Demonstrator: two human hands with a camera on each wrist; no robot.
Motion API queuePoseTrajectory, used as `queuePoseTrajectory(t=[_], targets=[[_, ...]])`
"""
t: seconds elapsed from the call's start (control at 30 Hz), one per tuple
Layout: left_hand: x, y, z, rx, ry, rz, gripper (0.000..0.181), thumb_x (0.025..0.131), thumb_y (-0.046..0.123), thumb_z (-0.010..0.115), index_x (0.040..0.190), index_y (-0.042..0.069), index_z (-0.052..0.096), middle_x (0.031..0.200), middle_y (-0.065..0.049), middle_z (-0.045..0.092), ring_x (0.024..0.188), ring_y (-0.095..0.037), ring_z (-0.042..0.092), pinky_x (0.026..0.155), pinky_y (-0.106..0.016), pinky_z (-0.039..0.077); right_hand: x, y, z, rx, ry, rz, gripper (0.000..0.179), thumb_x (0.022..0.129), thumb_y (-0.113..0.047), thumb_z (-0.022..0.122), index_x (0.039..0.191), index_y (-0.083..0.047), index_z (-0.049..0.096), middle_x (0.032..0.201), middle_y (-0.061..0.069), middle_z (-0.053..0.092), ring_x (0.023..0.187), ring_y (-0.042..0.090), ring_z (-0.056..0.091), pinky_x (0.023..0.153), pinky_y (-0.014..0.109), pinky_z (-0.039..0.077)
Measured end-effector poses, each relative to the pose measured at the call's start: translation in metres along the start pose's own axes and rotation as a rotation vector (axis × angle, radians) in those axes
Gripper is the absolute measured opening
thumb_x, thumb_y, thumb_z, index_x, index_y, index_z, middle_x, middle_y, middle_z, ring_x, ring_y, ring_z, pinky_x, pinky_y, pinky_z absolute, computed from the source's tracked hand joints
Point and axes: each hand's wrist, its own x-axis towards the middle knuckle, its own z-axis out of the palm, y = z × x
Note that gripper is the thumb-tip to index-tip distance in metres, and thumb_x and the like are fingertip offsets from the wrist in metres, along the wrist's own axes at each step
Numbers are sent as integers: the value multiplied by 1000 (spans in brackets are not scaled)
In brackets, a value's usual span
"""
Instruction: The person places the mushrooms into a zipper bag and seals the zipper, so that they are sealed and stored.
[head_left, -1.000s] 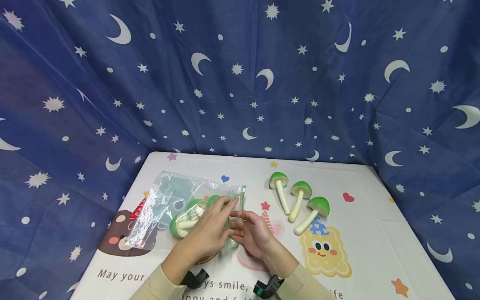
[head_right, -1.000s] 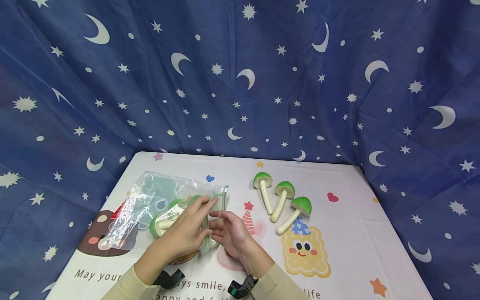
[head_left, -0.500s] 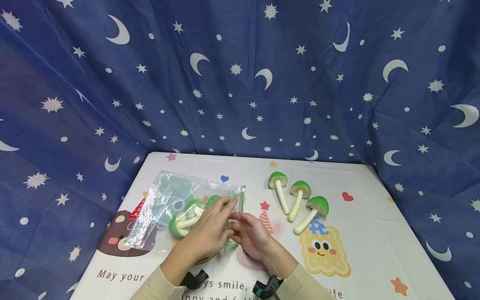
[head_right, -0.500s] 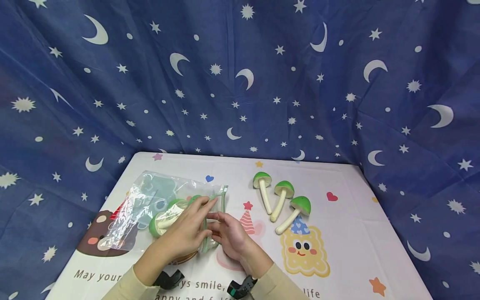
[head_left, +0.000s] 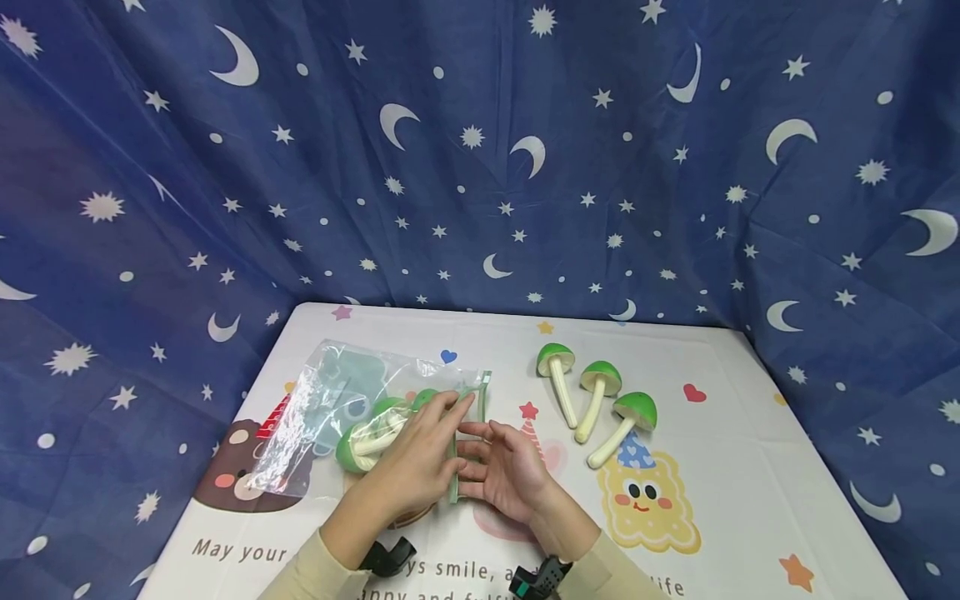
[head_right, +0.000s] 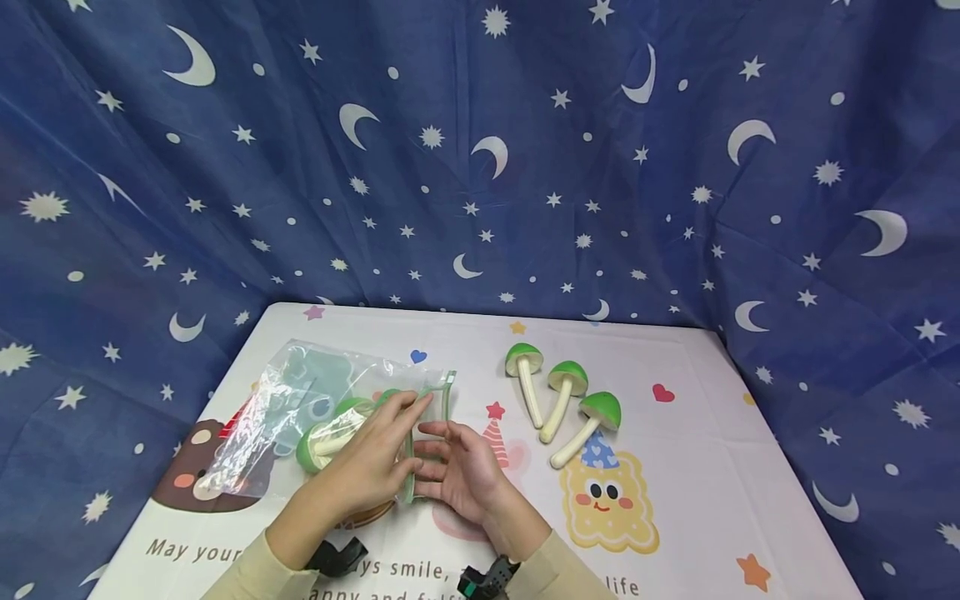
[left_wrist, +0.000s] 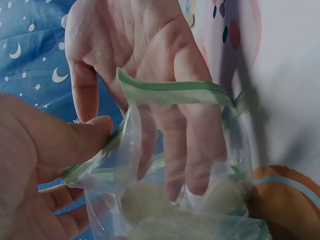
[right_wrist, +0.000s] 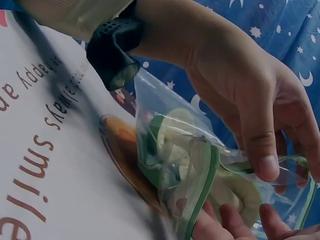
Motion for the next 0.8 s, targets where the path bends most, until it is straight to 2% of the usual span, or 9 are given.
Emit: queuePoseTrajectory(t=[0.13,0.33,0.47,0.6,0.8], targets=[[0,-1,0,0,2,3,93,87,9,85,167,15,39,161,-12,46,145,-34,52,122,-55,45,1,2,1,18,13,15,53,114,-43,19,150,-10,38,127,5,61,92,16,66,92,36,58],[0,-2,0,-6,-4,-7,93,88,9,85,168,16,38,162,-11,46,146,-34,52,122,-54,46,1,2,0,-42,90,26,63,114,-46,22,157,-2,36,133,11,63,99,19,70,96,37,58],[0,-1,-1,-5,-7,-8,93,88,10,86,168,16,38,162,-11,45,145,-33,52,122,-54,45,1,-1,2,-51,54,50,67,114,-52,23,159,-5,35,127,7,64,94,14,68,100,38,52],[-1,-2,-2,-4,-5,-10,92,89,10,85,168,15,38,162,-12,45,145,-33,52,122,-54,45,3,-3,6,-54,-2,58,64,114,-52,15,159,-10,34,122,1,66,90,10,66,102,39,44],[-1,-2,-2,-7,-4,-15,92,89,9,84,168,15,37,163,-13,44,146,-33,51,122,-53,45,3,-2,4,-31,-24,45,66,114,-54,17,162,-10,32,126,2,66,93,11,68,102,39,46]])
